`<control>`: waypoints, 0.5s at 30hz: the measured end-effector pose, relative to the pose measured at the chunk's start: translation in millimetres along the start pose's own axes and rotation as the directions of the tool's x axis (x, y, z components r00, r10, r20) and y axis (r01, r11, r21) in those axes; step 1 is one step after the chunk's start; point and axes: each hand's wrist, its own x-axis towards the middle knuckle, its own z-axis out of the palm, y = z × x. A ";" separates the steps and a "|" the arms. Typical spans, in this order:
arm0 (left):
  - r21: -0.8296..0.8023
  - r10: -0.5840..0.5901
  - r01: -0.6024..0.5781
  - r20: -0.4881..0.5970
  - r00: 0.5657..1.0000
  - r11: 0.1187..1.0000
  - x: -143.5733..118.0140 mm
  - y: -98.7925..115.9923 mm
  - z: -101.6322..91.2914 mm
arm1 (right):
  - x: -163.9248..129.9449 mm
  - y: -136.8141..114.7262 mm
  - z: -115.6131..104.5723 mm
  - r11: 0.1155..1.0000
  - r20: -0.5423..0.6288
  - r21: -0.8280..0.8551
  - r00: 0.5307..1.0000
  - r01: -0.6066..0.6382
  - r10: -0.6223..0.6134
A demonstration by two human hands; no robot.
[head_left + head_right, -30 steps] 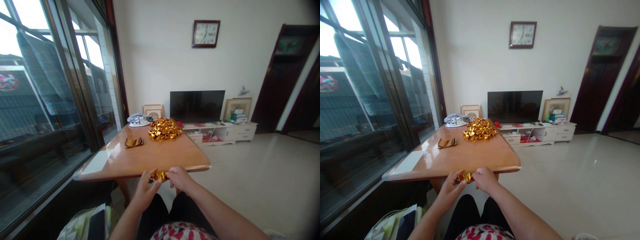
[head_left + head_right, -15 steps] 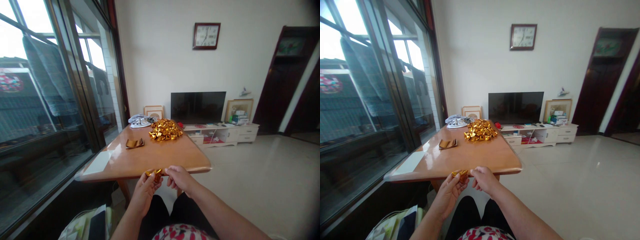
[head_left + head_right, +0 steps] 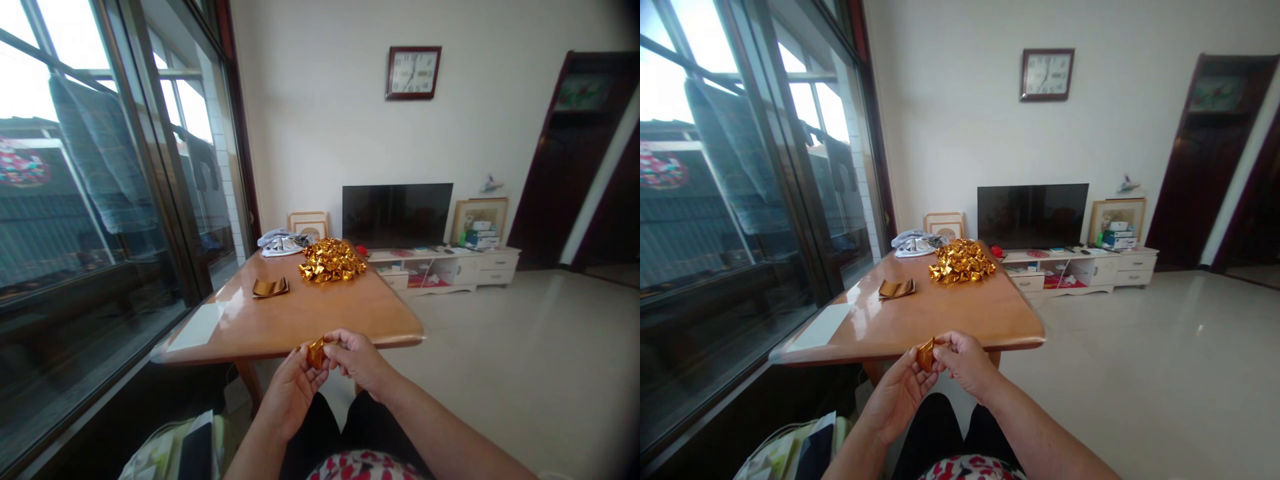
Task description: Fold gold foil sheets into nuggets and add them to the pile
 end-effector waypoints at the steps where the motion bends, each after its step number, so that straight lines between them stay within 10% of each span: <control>1: 0.002 -0.008 0.008 -0.005 1.000 1.000 -0.3 0.3 0.5 | 0.0 -0.3 -0.1 1.000 -0.007 0.003 1.000 0.004 -0.004; 15: -0.016 -0.097 0.097 0.000 0.995 0.995 -3.6 4.3 8.9 | 4.1 6.4 -1.2 0.998 0.002 0.012 0.998 0.056 -0.056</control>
